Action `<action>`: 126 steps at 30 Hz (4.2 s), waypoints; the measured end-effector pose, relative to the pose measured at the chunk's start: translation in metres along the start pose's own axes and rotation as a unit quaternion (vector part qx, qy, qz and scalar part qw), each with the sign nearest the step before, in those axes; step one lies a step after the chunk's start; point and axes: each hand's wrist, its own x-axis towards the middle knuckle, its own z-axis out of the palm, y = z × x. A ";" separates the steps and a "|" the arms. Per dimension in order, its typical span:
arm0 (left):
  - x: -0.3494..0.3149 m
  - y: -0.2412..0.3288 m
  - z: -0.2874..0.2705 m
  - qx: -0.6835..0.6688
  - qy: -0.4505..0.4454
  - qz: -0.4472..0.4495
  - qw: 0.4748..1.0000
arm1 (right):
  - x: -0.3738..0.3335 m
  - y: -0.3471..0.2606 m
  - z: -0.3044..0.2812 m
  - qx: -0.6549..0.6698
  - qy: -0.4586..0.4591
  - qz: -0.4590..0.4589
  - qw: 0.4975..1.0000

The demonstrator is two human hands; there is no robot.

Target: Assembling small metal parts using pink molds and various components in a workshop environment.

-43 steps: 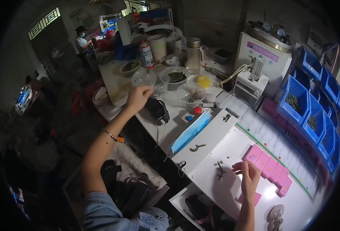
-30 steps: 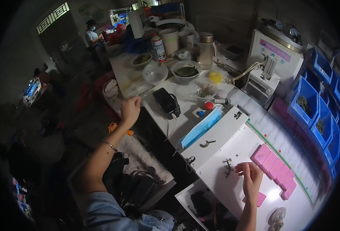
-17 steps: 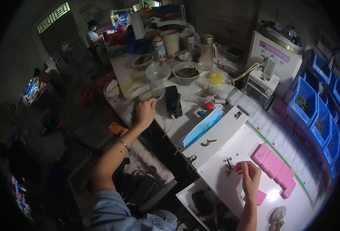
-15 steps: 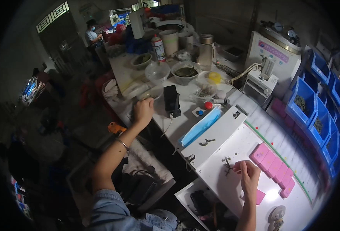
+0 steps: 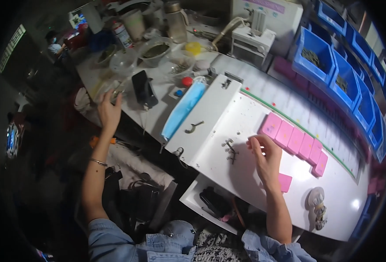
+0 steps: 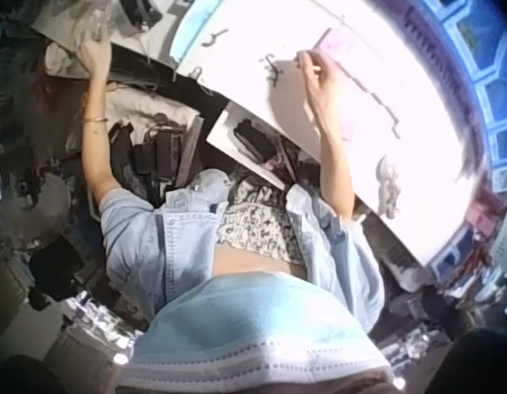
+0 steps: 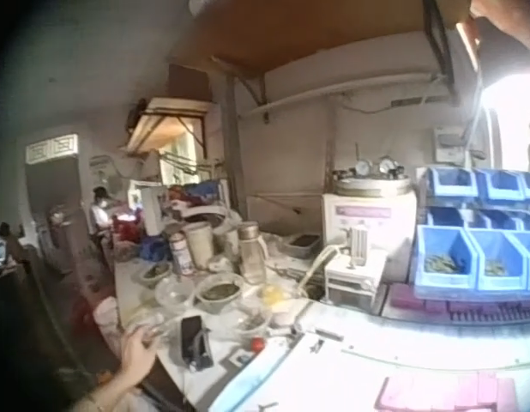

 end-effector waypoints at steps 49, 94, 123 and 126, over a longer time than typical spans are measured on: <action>0.136 -0.079 0.074 -0.158 -0.017 -0.161 0.974 | -0.014 0.003 0.010 -0.234 -0.061 -0.100 0.965; 0.053 0.088 -0.048 -0.153 0.041 0.070 0.985 | -0.019 0.003 0.013 -0.241 -0.031 -0.063 0.968; 0.067 -0.065 0.010 -0.069 -0.250 -0.310 0.914 | -0.006 -0.001 0.022 -0.237 -0.038 -0.109 0.965; 0.056 -0.071 0.015 -0.259 -0.275 -0.354 0.856 | -0.011 0.000 0.023 -0.211 -0.033 -0.095 0.972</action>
